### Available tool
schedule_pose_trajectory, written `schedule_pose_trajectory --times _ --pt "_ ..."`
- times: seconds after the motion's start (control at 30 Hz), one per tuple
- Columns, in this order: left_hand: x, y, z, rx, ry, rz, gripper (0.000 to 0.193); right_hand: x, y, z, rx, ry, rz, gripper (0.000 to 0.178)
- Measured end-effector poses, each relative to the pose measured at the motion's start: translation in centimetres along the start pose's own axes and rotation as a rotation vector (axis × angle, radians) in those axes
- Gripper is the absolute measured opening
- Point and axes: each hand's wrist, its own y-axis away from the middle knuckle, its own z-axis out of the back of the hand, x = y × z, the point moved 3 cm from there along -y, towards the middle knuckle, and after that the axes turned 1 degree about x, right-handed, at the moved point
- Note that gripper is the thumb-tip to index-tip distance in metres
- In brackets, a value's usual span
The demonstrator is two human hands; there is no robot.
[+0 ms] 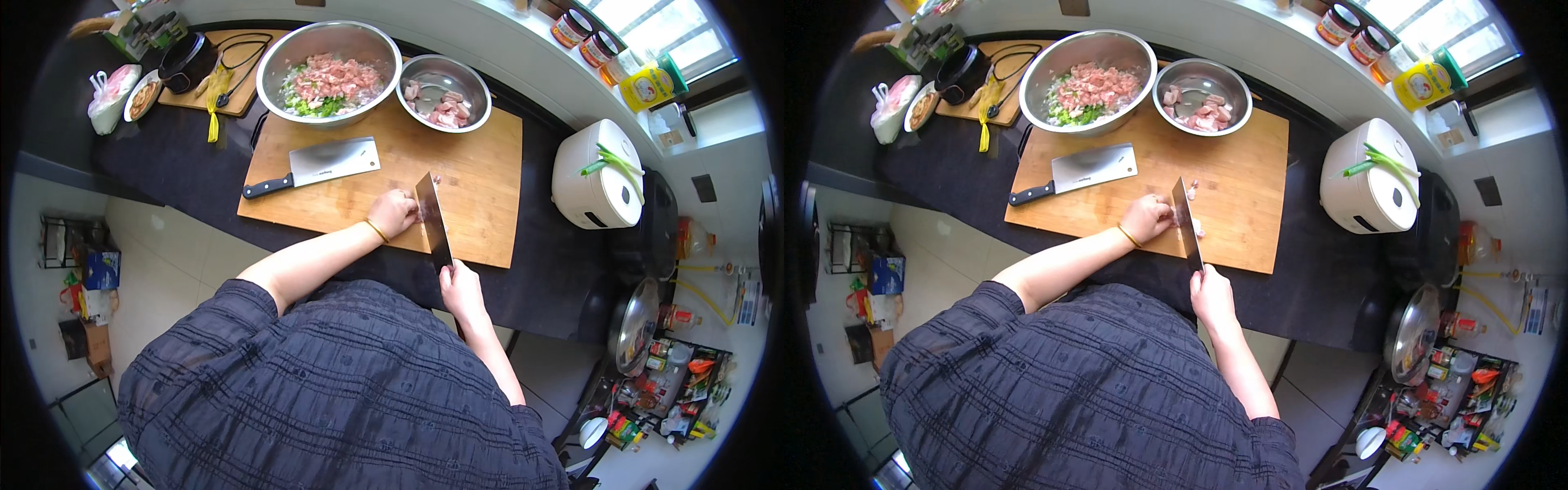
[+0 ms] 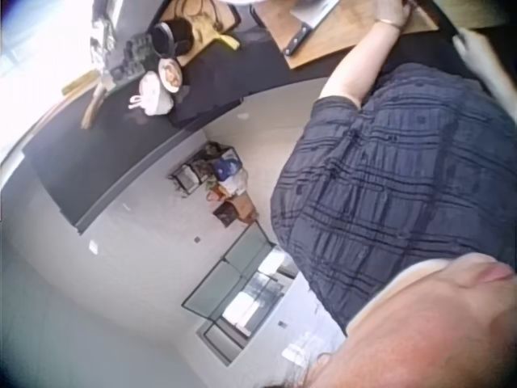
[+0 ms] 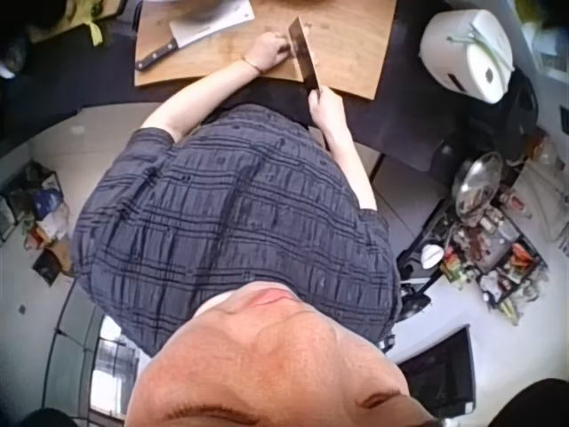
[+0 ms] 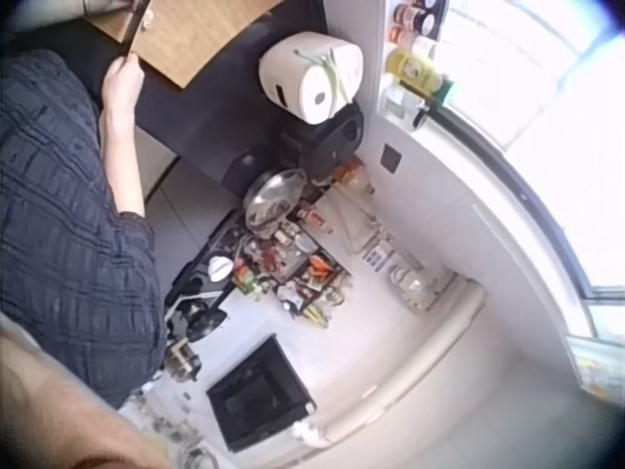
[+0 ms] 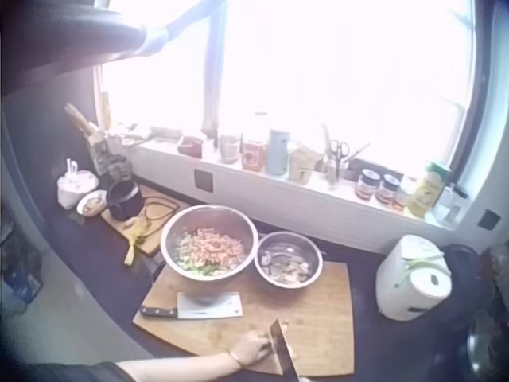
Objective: The person uses two cleavers to chop a piece of raw meat into small pieces on a wooden cutting board. They then transfer the chopped meat into a large metal bowl containing other ingredients. The person continues to chop additional pieces of meat and adds them to the bowl.
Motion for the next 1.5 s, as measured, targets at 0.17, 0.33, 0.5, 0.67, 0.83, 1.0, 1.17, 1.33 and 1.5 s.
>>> schedule_pose_trajectory --times 0.17,0.33,0.5,0.67,0.83,1.0,1.17,1.33,1.5 --pt "0.2 0.2 -0.8 -0.083 -0.015 -0.068 0.009 0.4 -0.9 -0.3 0.021 0.113 0.053 0.02" --pt "0.3 0.4 -1.0 -0.068 -0.042 -0.069 0.01 1.1 -2.8 -0.9 0.02 0.174 0.084 0.02" --pt "0.4 0.1 -1.3 -0.057 -0.084 -0.013 0.011 1.8 -4.4 -1.9 0.066 0.135 0.016 0.021" --pt "1.4 -0.5 -1.3 -0.064 -0.134 0.035 0.012 1.1 -6.4 -3.9 -0.107 0.143 0.106 0.021" --pt "1.3 -0.6 -0.6 -0.056 -0.158 0.059 0.013 1.7 -7.5 -2.5 -0.04 0.087 0.105 0.023" --pt "1.6 0.4 -1.0 -0.089 -0.089 0.052 0.012 -1.7 -7.5 -3.2 -0.047 0.032 -0.022 0.028" --pt "1.4 2.1 -0.5 -0.233 -0.023 0.054 0.011 0.5 -4.8 0.8 -0.143 0.015 0.086 0.022" --pt "0.6 2.1 -0.3 -0.233 -0.061 0.071 0.011 0.6 -2.4 1.4 0.019 0.104 0.177 0.021" --pt "1.0 2.2 -1.0 -0.225 -0.078 0.051 0.01 -0.1 -2.4 -1.3 0.041 0.209 0.171 0.019"
